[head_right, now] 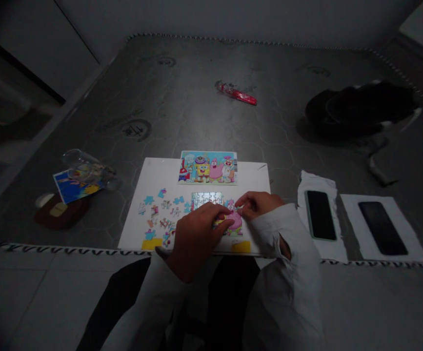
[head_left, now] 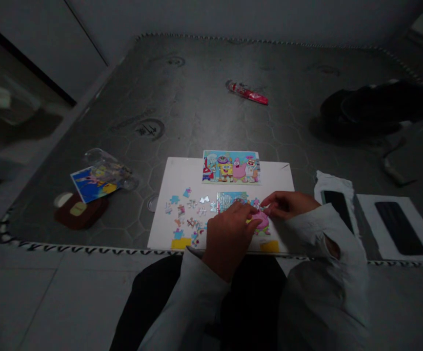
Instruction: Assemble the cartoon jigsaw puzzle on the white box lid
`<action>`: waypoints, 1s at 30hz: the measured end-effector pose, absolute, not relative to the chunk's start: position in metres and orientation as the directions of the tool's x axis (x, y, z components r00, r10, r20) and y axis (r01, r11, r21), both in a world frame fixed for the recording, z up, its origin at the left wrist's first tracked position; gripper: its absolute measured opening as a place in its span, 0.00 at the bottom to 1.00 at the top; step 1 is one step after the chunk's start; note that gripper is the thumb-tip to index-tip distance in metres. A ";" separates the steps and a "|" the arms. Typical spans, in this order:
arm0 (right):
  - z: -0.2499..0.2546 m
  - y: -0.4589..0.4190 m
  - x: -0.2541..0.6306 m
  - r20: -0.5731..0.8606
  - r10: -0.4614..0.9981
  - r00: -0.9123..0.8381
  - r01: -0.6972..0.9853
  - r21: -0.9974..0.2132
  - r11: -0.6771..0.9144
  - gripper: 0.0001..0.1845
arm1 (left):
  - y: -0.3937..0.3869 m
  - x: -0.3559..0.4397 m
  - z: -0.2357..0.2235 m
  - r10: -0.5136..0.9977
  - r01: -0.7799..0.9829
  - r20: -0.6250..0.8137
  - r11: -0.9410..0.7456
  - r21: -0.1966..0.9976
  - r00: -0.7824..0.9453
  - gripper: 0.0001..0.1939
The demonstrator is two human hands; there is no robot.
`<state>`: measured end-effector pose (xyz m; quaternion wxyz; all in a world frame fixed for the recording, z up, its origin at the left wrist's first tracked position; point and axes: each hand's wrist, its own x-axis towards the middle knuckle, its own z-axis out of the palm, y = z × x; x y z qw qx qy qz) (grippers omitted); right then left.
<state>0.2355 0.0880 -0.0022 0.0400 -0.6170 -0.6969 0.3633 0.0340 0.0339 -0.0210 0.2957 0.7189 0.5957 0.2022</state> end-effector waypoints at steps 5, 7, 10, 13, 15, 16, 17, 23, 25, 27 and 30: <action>-0.003 0.089 0.233 -0.390 0.898 -0.205 0.848 -0.529 -0.036 0.09 | 0.034 0.035 -0.021 0.975 0.751 -0.080 -0.106 0.652 0.207 0.07; -0.003 0.089 0.232 -0.383 0.904 -0.189 0.850 -0.525 -0.045 0.08 | 0.034 0.035 -0.021 0.975 0.749 -0.076 -0.111 0.654 0.210 0.07; -0.003 0.089 0.229 -0.357 0.921 -0.155 0.855 -0.515 -0.056 0.07 | 0.034 0.035 -0.022 0.974 0.752 -0.078 -0.112 0.650 0.212 0.07; -0.001 0.086 0.226 -0.329 0.936 -0.128 0.868 -0.493 -0.055 0.04 | 0.034 0.035 -0.023 0.976 0.753 -0.074 -0.111 0.648 0.207 0.07; 0.001 0.084 0.225 -0.312 0.944 -0.109 0.878 -0.476 -0.056 0.03 | 0.033 0.035 -0.022 0.976 0.747 -0.065 -0.116 0.655 0.208 0.07; 0.001 0.083 0.225 -0.297 0.950 -0.097 0.883 -0.467 -0.055 0.03 | 0.033 0.035 -0.022 0.976 0.742 -0.063 -0.117 0.660 0.210 0.07; 0.002 0.082 0.226 -0.278 0.957 -0.085 0.888 -0.457 -0.053 0.05 | 0.033 0.035 -0.021 0.975 0.739 -0.065 -0.117 0.664 0.212 0.07; 0.001 0.080 0.233 -0.171 0.985 -0.007 0.918 -0.391 -0.062 0.12 | 0.033 0.037 -0.016 0.969 0.775 -0.092 -0.123 0.620 0.228 0.09; 0.001 0.080 0.233 -0.164 0.986 0.019 0.921 -0.382 -0.081 0.13 | 0.032 0.037 -0.014 0.969 0.798 -0.091 -0.135 0.588 0.231 0.09; 0.003 0.081 0.233 -0.156 0.987 0.041 0.922 -0.376 -0.098 0.14 | 0.031 0.036 -0.012 0.968 0.807 -0.074 -0.156 0.569 0.240 0.09; 0.007 0.081 0.232 -0.134 0.989 0.066 0.920 -0.374 -0.112 0.16 | 0.032 0.025 -0.003 0.978 0.806 0.006 -0.175 0.565 0.208 0.09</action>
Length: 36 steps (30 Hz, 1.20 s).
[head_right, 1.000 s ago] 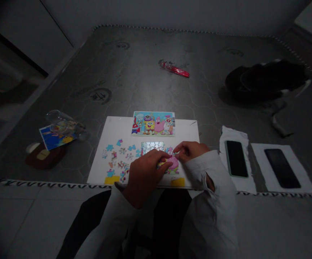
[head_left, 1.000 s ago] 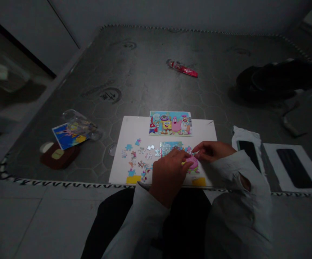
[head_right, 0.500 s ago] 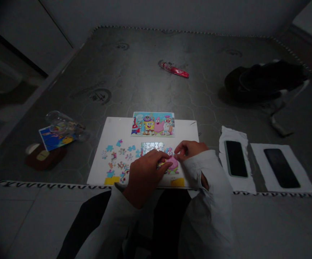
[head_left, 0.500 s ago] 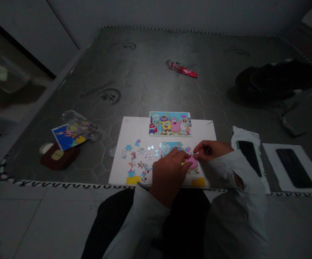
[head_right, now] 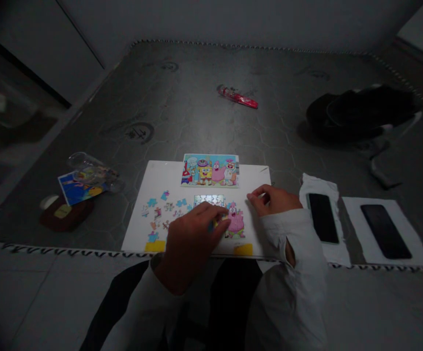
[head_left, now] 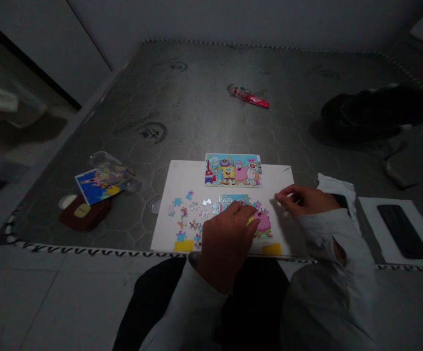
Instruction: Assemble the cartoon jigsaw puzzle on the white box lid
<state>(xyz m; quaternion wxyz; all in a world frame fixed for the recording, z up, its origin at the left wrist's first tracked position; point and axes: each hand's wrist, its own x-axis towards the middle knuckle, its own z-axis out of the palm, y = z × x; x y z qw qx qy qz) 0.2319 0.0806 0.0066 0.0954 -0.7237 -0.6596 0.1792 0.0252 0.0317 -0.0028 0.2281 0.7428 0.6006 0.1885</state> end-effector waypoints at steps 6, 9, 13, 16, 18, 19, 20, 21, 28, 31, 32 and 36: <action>0.007 0.080 0.230 -0.109 0.993 0.037 0.914 -0.398 -0.077 0.19 | 0.041 -0.022 0.023 0.997 0.873 0.079 -0.053 0.485 0.017 0.07; 0.006 0.079 0.229 -0.101 0.994 0.035 0.919 -0.388 -0.072 0.18 | 0.046 -0.047 0.031 0.996 0.892 0.057 0.038 0.450 -0.071 0.09; 0.007 0.078 0.224 -0.080 0.997 0.022 0.926 -0.374 -0.051 0.18 | 0.050 -0.076 0.033 0.981 0.899 -0.001 0.180 0.400 -0.196 0.13; 0.006 0.077 0.219 -0.045 0.999 0.012 0.924 -0.382 -0.028 0.21 | 0.051 -0.095 0.030 0.961 0.895 -0.070 0.276 0.351 -0.269 0.14; 0.006 0.077 0.213 -0.035 0.999 0.005 0.922 -0.388 -0.018 0.22 | 0.051 -0.105 0.029 0.946 0.887 -0.094 0.324 0.327 -0.311 0.15; 0.006 0.077 0.210 -0.035 0.999 0.000 0.921 -0.390 -0.014 0.22 | 0.051 -0.108 0.029 0.940 0.884 -0.099 0.340 0.321 -0.326 0.16; 0.007 0.077 0.206 -0.036 0.999 -0.003 0.920 -0.391 -0.012 0.21 | 0.051 -0.111 0.028 0.937 0.880 -0.104 0.349 0.322 -0.334 0.16; 0.009 0.077 0.203 -0.040 0.999 -0.004 0.920 -0.392 -0.012 0.19 | 0.051 -0.112 0.028 0.935 0.876 -0.110 0.353 0.327 -0.336 0.16; 0.015 0.077 0.192 -0.080 0.997 -0.024 0.914 -0.406 -0.011 0.13 | 0.050 -0.111 0.030 0.935 0.852 -0.163 0.355 0.384 -0.316 0.15; 0.011 0.077 0.195 -0.047 0.999 -0.019 0.912 -0.410 -0.002 0.12 | 0.049 -0.114 0.031 0.932 0.851 -0.159 0.363 0.381 -0.326 0.15; 0.010 0.078 0.195 -0.039 0.999 -0.020 0.909 -0.416 0.002 0.12 | 0.049 -0.115 0.031 0.931 0.849 -0.155 0.365 0.383 -0.330 0.14; 0.011 0.078 0.195 -0.046 0.998 -0.046 0.896 -0.443 0.021 0.11 | 0.049 -0.116 0.031 0.927 0.837 -0.163 0.375 0.399 -0.338 0.14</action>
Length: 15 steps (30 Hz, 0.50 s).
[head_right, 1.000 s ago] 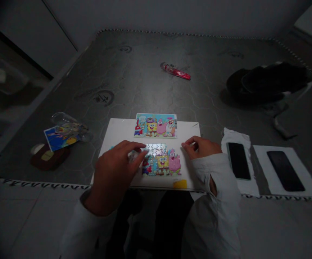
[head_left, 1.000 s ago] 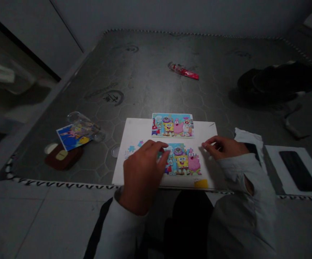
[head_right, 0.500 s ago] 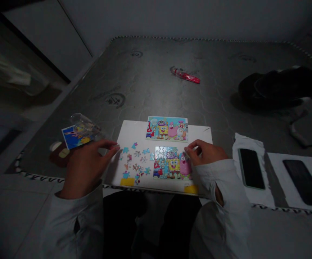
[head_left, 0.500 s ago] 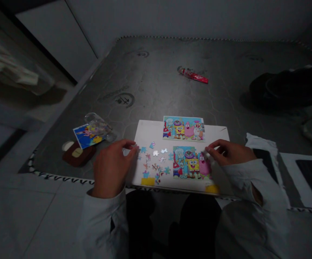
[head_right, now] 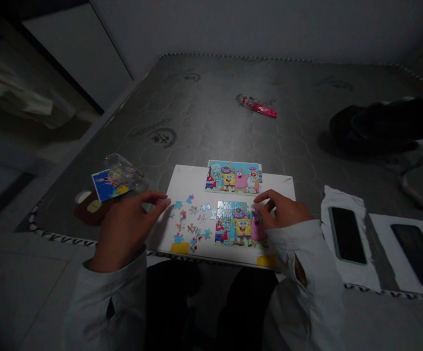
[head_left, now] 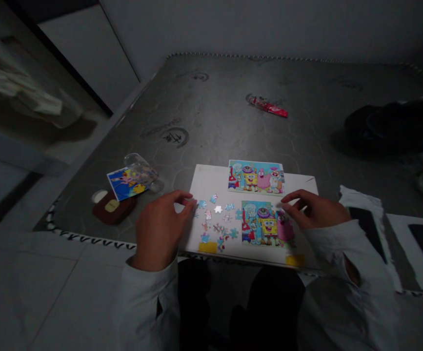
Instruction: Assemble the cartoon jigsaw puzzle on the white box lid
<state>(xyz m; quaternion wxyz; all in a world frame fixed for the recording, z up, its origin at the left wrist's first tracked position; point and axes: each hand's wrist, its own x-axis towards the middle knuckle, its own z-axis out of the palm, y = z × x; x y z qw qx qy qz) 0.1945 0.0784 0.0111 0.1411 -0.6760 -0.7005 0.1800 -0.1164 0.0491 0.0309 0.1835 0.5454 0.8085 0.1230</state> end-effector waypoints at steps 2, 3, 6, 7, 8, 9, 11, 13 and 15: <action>0.015 0.078 0.193 -0.069 0.996 -0.057 0.898 -0.440 0.021 0.09 | 0.049 -0.116 0.031 0.927 0.836 -0.161 0.374 0.401 -0.337 0.14; 0.016 0.078 0.192 -0.079 0.995 -0.058 0.900 -0.436 0.018 0.09 | 0.049 -0.116 0.031 0.929 0.837 -0.156 0.370 0.403 -0.335 0.14; 0.020 0.078 0.189 -0.090 0.994 -0.063 0.901 -0.433 0.018 0.09 | 0.048 -0.115 0.030 0.935 0.840 -0.141 0.354 0.412 -0.325 0.14; 0.020 0.078 0.189 -0.089 0.994 -0.066 0.900 -0.434 0.020 0.09 | 0.047 -0.115 0.030 0.936 0.840 -0.138 0.351 0.414 -0.323 0.14; 0.019 0.078 0.189 -0.087 0.994 -0.069 0.899 -0.437 0.024 0.09 | 0.047 -0.115 0.029 0.937 0.841 -0.136 0.348 0.415 -0.320 0.14; 0.018 0.078 0.189 -0.083 0.994 -0.071 0.899 -0.438 0.028 0.09 | 0.046 -0.115 0.029 0.939 0.842 -0.133 0.343 0.416 -0.317 0.14; 0.015 0.078 0.188 -0.066 0.995 -0.071 0.900 -0.435 0.036 0.09 | 0.046 -0.115 0.028 0.941 0.842 -0.126 0.336 0.423 -0.313 0.14; 0.011 0.077 0.188 -0.042 0.997 -0.069 0.903 -0.428 0.044 0.08 | 0.047 -0.114 0.027 0.942 0.839 -0.122 0.333 0.430 -0.312 0.13; 0.009 0.076 0.187 -0.029 0.998 -0.064 0.905 -0.423 0.046 0.07 | 0.048 -0.113 0.027 0.941 0.833 -0.124 0.338 0.438 -0.316 0.13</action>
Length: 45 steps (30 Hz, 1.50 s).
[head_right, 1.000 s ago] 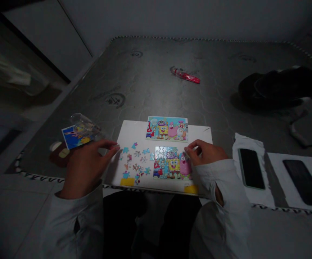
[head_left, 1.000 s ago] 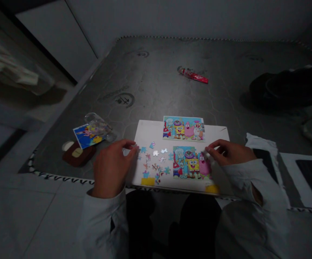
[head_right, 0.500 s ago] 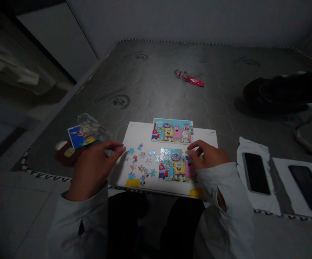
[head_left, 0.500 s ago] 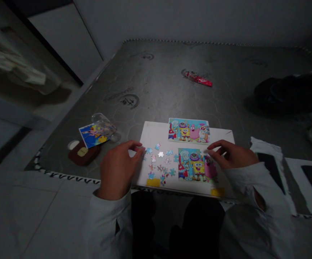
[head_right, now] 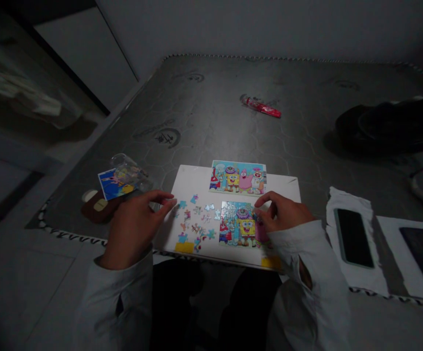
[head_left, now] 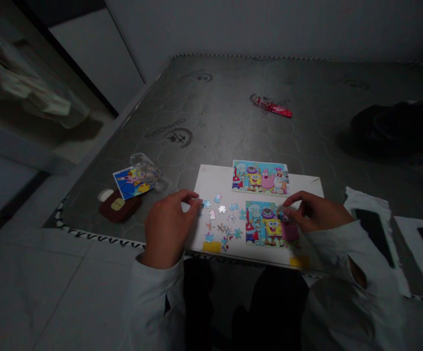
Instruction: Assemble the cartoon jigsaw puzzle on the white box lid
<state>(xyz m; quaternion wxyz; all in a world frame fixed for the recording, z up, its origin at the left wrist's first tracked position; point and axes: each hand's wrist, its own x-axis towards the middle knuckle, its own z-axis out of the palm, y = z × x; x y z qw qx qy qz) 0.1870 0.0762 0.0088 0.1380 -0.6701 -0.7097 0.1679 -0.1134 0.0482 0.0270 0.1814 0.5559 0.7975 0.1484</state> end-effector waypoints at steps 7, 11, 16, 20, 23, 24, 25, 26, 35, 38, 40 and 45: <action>0.007 0.074 0.186 -0.010 0.996 -0.084 0.901 -0.428 0.072 0.03 | 0.049 -0.111 0.026 0.944 0.837 -0.133 0.328 0.438 -0.301 0.12; 0.007 0.074 0.187 -0.022 0.996 -0.086 0.904 -0.422 0.069 0.02 | 0.049 -0.108 0.025 0.950 0.850 -0.126 0.311 0.426 -0.285 0.12; 0.008 0.076 0.190 -0.083 0.990 -0.113 0.901 -0.429 0.066 0.01 | 0.049 -0.105 0.025 0.957 0.847 -0.124 0.288 0.447 -0.261 0.11; 0.010 0.078 0.191 -0.205 0.967 -0.152 0.888 -0.459 0.042 0.03 | 0.050 -0.103 0.025 0.961 0.847 -0.130 0.276 0.454 -0.243 0.11; 0.012 0.079 0.192 -0.248 0.956 -0.156 0.891 -0.453 0.028 0.04 | 0.050 -0.101 0.025 0.964 0.846 -0.141 0.267 0.461 -0.227 0.10; 0.012 0.080 0.192 -0.255 0.955 -0.153 0.893 -0.449 0.023 0.04 | 0.050 -0.100 0.025 0.966 0.848 -0.143 0.258 0.462 -0.216 0.10; 0.013 0.080 0.192 -0.263 0.953 -0.151 0.895 -0.446 0.019 0.05 | 0.051 -0.099 0.026 0.969 0.851 -0.142 0.245 0.465 -0.201 0.10; 0.013 0.080 0.192 -0.268 0.952 -0.150 0.895 -0.446 0.016 0.05 | 0.051 -0.098 0.026 0.973 0.853 -0.139 0.229 0.469 -0.185 0.10; 0.011 0.080 0.193 -0.273 0.950 -0.151 0.893 -0.450 0.013 0.05 | 0.048 -0.093 0.030 0.985 0.902 -0.168 0.041 0.430 0.035 0.09; 0.010 0.080 0.194 -0.281 0.946 -0.162 0.893 -0.449 0.020 0.05 | 0.047 -0.094 0.030 0.982 0.916 -0.183 0.043 0.398 0.034 0.08; 0.010 0.080 0.195 -0.278 0.945 -0.171 0.888 -0.459 0.026 0.05 | 0.046 -0.096 0.030 0.984 0.920 -0.179 0.050 0.389 0.022 0.08; 0.011 0.080 0.195 -0.269 0.948 -0.172 0.889 -0.457 0.032 0.04 | 0.044 -0.096 0.032 0.978 0.932 -0.207 0.046 0.359 0.031 0.07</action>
